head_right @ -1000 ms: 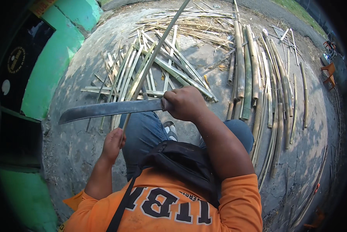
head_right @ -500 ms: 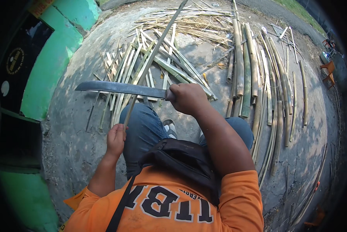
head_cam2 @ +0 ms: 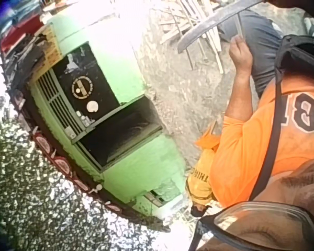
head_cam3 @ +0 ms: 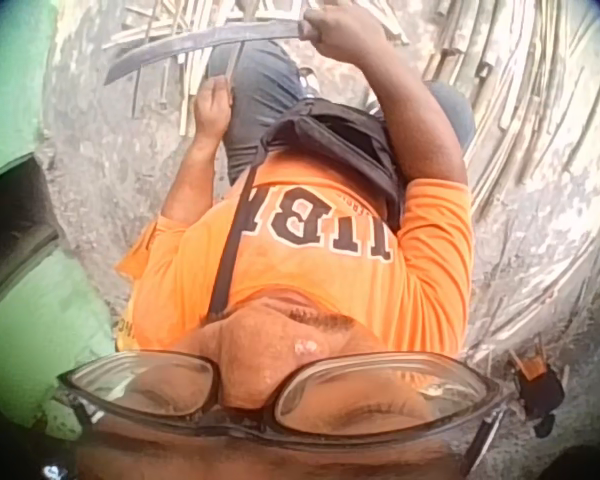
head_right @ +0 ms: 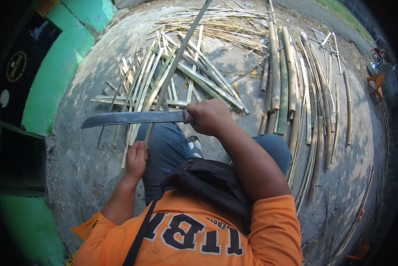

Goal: The person uses a large blade to shave and thin down long strips of bamboo, running the blade along the length of each strip one at a time while holding them by hand.

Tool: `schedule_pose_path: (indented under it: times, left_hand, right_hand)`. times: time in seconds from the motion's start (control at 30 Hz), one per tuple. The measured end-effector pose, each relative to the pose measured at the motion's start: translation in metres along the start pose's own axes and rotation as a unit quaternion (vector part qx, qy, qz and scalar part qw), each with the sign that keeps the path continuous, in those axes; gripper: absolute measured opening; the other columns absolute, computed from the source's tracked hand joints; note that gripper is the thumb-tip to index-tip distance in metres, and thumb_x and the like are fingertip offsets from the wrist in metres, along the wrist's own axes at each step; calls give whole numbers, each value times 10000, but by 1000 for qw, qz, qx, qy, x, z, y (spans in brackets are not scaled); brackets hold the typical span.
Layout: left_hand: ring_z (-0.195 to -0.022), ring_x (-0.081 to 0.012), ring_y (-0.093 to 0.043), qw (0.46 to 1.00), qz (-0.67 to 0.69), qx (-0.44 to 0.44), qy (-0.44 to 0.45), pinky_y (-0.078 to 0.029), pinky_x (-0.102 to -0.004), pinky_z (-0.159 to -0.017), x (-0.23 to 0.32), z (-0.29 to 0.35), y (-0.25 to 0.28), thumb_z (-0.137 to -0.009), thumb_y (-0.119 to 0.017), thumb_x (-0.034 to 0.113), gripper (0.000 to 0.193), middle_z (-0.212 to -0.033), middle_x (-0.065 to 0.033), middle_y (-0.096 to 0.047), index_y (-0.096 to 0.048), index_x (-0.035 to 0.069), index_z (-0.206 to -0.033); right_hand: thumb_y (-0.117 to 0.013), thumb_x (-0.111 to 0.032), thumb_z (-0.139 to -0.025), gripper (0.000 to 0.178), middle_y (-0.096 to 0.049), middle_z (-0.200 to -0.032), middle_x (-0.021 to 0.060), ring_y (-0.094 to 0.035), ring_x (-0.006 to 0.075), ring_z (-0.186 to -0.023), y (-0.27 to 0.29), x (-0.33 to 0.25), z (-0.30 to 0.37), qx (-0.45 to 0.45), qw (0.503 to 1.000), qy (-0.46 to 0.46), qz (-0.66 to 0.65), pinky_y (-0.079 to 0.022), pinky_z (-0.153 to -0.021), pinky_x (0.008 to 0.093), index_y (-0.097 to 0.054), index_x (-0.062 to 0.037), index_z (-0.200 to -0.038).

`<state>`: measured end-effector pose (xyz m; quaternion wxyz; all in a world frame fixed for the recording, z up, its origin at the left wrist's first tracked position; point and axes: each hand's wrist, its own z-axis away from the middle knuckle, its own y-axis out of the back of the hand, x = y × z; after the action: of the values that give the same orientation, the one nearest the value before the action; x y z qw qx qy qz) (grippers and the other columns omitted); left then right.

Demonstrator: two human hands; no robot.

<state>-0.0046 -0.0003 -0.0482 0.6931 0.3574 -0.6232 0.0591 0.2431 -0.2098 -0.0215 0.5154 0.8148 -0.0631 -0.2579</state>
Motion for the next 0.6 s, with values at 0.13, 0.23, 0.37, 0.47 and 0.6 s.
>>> schedule_pose_path:
  times: [0.13, 0.23, 0.37, 0.47, 0.6]
  left_hand:
    - [-585, -97, -506, 999, -41, -6, -18, -404, -307, -551, 4, 4, 1, -1128, -497, 278, 376, -629, -6, -524, -641, 26, -889]
    - [-593, -110, -521, 998, -50, -4, -43, -418, -315, -560, 1, 4, 3, -1126, -500, 273, 369, -639, -23, -543, -639, 17, -900]
    - [-598, -132, -538, 998, -51, -7, -26, -433, -329, -571, 4, 4, 3, -1122, -505, 268, 360, -647, -47, -559, -648, 6, -921]
    - [-599, -142, -541, 998, -58, -3, -34, -438, -335, -576, 4, 5, 3, -1120, -510, 267, 354, -651, -60, -566, -655, 3, -932]
    - [-599, -151, -546, 996, -74, 5, -49, -443, -340, -580, 1, 6, 1, -1115, -513, 263, 348, -654, -70, -575, -657, 1, -938]
  right_hand:
    - [-679, -254, -853, 136, -659, -716, 146, -676, 411, -712, 4, 3, 1, -8, 1000, 4, 3, -526, -641, 536, -657, -122, -829]
    - [-676, -286, -871, 165, -681, -732, 145, -693, 392, -729, 10, 14, 0, 20, 998, -50, 16, -534, -649, 527, -687, -125, -832]
    - [-697, -265, -850, 142, -680, -736, 138, -690, 387, -722, 8, 11, 3, 45, 999, -4, -2, -533, -646, 518, -667, -126, -851]
    - [-645, -207, -870, 124, -650, -702, 155, -660, 409, -683, 7, 2, 1, 37, 999, 15, -1, -515, -630, 547, -640, -102, -805]
    - [-690, -271, -858, 148, -681, -755, 147, -694, 395, -732, 11, 20, 0, 25, 998, -57, -8, -535, -660, 526, -680, -124, -860]
